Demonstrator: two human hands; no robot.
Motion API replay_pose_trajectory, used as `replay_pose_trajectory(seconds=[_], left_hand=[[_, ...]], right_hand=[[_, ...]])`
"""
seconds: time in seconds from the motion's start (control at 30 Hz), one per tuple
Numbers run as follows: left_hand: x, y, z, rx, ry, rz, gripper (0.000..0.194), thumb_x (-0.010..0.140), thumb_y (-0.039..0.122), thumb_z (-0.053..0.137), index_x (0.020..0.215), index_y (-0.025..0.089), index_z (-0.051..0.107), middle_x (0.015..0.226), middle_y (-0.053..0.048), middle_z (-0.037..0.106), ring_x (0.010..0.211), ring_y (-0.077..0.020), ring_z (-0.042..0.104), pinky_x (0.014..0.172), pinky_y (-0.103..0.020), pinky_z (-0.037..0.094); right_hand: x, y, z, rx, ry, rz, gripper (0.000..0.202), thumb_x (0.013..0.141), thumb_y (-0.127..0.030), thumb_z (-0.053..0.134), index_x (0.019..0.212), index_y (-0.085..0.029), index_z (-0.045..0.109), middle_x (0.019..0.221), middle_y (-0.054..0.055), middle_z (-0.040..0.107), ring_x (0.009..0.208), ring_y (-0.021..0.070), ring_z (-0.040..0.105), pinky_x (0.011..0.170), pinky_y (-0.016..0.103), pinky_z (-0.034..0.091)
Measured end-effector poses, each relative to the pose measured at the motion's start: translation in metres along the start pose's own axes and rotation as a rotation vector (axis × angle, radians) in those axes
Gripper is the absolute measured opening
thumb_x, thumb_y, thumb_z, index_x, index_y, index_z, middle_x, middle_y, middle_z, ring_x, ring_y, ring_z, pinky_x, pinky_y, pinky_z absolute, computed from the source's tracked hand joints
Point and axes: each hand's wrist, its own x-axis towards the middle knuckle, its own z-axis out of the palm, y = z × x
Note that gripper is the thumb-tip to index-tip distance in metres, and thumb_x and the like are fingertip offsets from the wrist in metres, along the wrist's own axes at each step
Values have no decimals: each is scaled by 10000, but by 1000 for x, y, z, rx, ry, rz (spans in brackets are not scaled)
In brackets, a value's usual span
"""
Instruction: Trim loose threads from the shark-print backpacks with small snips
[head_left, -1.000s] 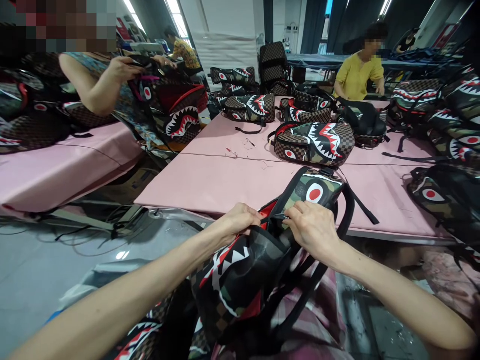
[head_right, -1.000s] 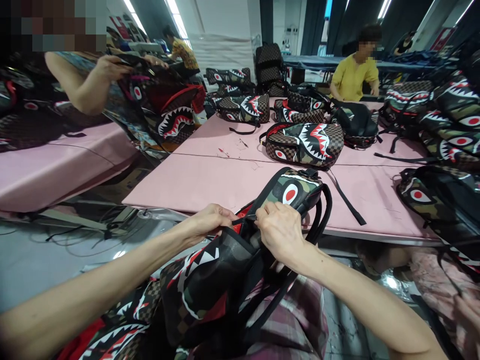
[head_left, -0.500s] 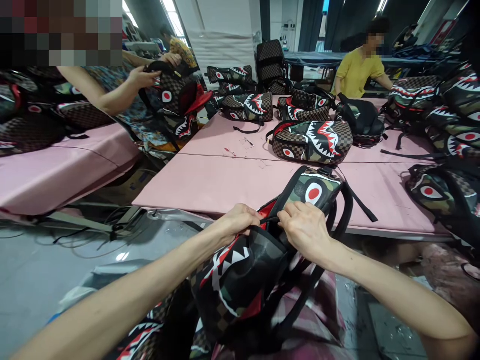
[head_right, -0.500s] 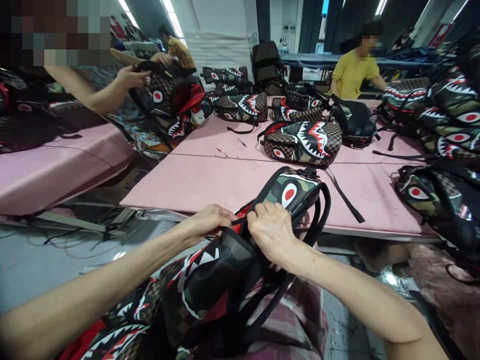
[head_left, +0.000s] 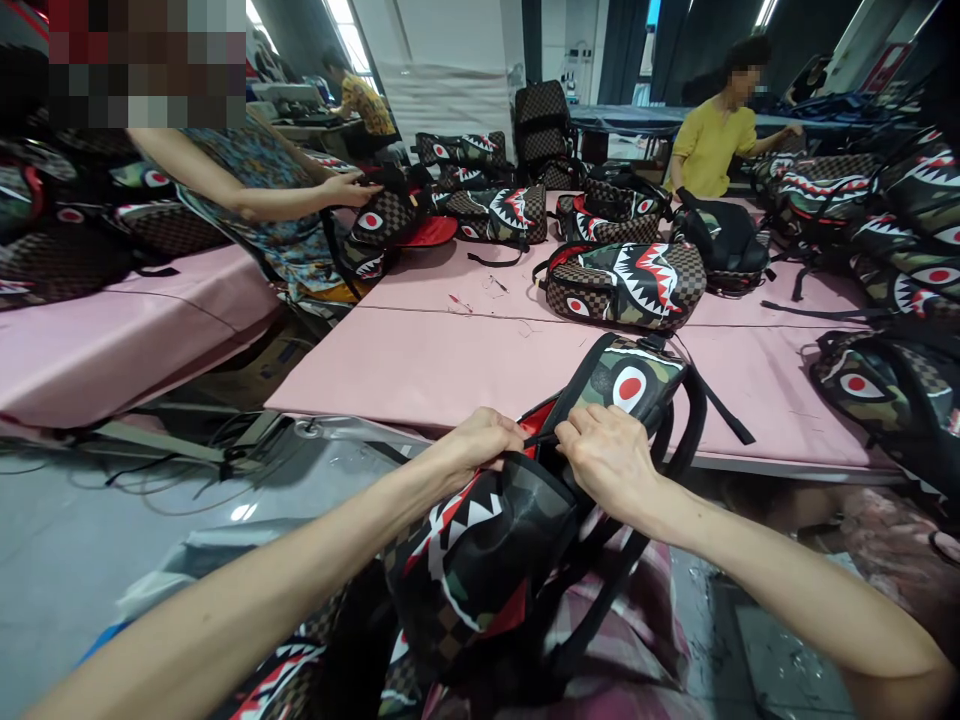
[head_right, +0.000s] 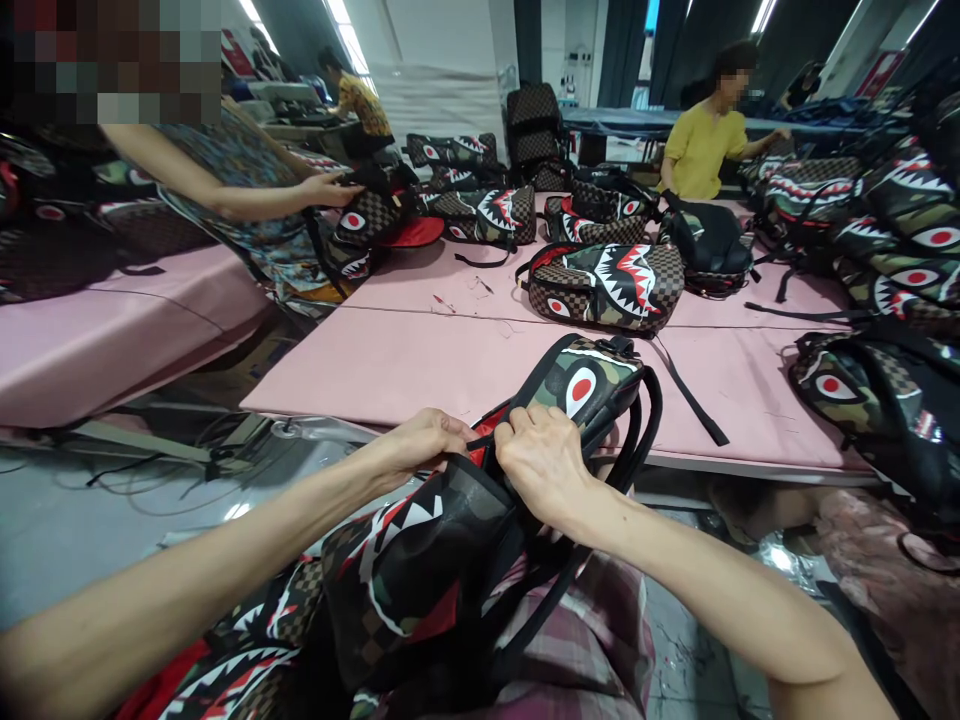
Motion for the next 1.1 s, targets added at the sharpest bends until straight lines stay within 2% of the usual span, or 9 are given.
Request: replay_pose_trajectory(seconds=[0.2, 0.33, 0.5, 0.9, 1.0, 1.1], left_hand=[[-1, 0, 0, 8, -8, 1, 169, 443, 69, 477, 549, 99, 605, 377, 50, 425, 358, -44, 316, 378, -189, 223], [0, 0, 0, 4, -5, -17, 157, 443, 73, 496, 554, 109, 601, 398, 43, 458, 368, -58, 357, 376, -192, 247], [-1, 1, 0, 7, -15, -1, 155, 451, 77, 495, 561, 101, 601, 381, 46, 445, 353, -46, 334, 369, -183, 229], [-1, -1, 0, 5, -15, 6, 153, 452, 73, 498, 572, 95, 589, 384, 50, 431, 360, -39, 317, 383, -182, 208], [-1, -2, 0, -10, -13, 1, 165, 446, 73, 488, 573, 97, 590, 386, 51, 434, 363, -40, 319, 386, -183, 211], [0, -2, 1, -6, -38, 15, 178, 437, 72, 469, 567, 94, 590, 390, 48, 436, 365, -38, 309, 393, -186, 206]], right_hand=[[-5, 15, 2, 72, 76, 142, 124, 856, -262, 532, 826, -182, 620, 772, 29, 603, 713, 161, 512, 577, 288, 250], [-6, 15, 1, 65, 64, 74, 114, 846, -280, 556, 833, -187, 621, 780, 24, 606, 718, 160, 509, 578, 284, 241], [-2, 9, 1, 54, 30, 35, 102, 843, -271, 561, 804, -190, 610, 788, 22, 605, 727, 162, 509, 575, 290, 236], [0, 5, -2, 22, -17, -20, 117, 847, -163, 510, 763, -167, 591, 777, 52, 608, 741, 174, 519, 583, 296, 251], [0, 11, 0, 168, 7, 56, 115, 844, -214, 527, 774, -173, 609, 775, 35, 623, 730, 164, 542, 569, 278, 261], [2, 21, 1, 483, 50, 203, 154, 859, -288, 515, 825, -186, 625, 778, 4, 642, 689, 129, 558, 586, 246, 307]])
